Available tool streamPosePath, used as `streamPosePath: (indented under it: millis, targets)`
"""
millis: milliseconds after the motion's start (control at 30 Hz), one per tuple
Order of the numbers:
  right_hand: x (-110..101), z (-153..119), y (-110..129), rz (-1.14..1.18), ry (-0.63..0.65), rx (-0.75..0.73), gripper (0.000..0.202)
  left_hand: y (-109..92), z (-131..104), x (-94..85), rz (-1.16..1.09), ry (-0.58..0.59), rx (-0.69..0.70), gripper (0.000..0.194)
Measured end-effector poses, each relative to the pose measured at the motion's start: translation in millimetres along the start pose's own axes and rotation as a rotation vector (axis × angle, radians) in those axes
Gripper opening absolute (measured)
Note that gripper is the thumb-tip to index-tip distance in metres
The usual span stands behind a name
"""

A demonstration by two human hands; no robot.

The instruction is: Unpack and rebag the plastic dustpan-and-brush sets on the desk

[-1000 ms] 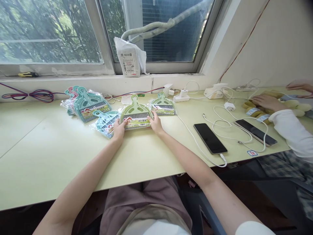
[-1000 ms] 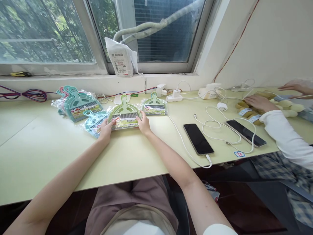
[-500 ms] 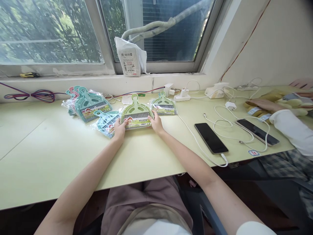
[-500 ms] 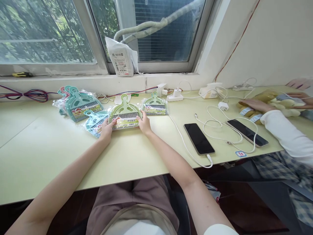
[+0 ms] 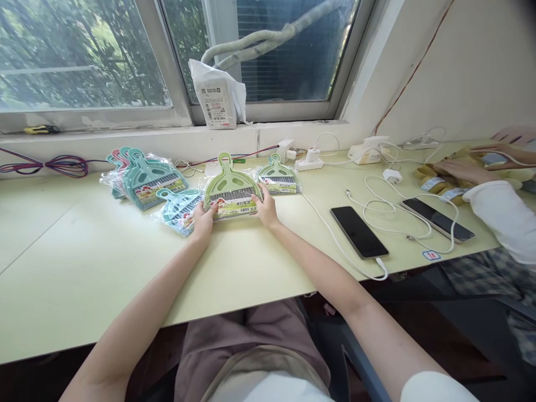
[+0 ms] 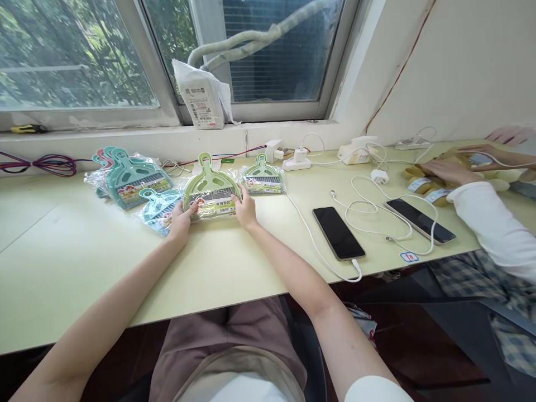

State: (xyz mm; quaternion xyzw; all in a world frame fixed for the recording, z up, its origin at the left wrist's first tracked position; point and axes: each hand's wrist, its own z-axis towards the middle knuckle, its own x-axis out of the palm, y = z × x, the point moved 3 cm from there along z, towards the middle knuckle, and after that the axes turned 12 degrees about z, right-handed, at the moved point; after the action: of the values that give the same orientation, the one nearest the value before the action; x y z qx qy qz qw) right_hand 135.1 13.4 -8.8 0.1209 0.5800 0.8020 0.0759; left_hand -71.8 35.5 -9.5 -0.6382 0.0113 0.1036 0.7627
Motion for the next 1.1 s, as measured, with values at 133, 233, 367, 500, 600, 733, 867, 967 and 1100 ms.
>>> streamPosePath:
  millis: [133, 233, 367, 500, 600, 733, 867, 967, 1100]
  targets:
    - [-1.4, 1.2, 0.5, -0.021, -0.011, -0.005, 0.050, -1.5, -2.3, 1.7, -0.004, 0.014, -0.022, 0.033]
    - [-2.9, 2.8, 2.0, -0.065, -0.012, -0.022, 0.048, -1.7, -3.4, 2.1, -0.001, 0.022, -0.032, 0.033]
    - [-5.6, 4.4, 4.6, -0.133, -0.006, -0.030, 0.047, -1.9, -2.8, 2.6, -0.003, 0.032, 0.000, 0.035]
    - [-8.2, 6.2, 4.2, -0.175, -0.034, -0.029, 0.046, 0.7, -1.0, 3.7, 0.002, 0.040, -0.007, 0.039]
    - [-8.4, 7.4, 2.8, -0.157, -0.038, -0.036, 0.046, 1.7, -0.5, 4.2, -0.007, 0.039, -0.008, 0.041]
    - [-7.9, 7.9, 2.9, -0.141, -0.037, -0.032, 0.045, 0.7, -0.8, 4.4, -0.030, 0.054, 0.007, 0.042]
    - [-7.5, 7.6, 4.4, -0.118, -0.036, -0.038, 0.044, -0.4, -0.7, 4.4, -0.038, 0.059, 0.017, 0.042]
    - [-7.4, 7.7, 3.7, -0.104, -0.036, -0.035, 0.045, 0.7, 0.2, 4.5, -0.020, 0.056, 0.026, 0.041]
    - [-6.9, 8.9, 2.0, -0.081, -0.029, -0.050, 0.046, 4.2, 1.9, 5.0, -0.016, 0.051, 0.021, 0.042]
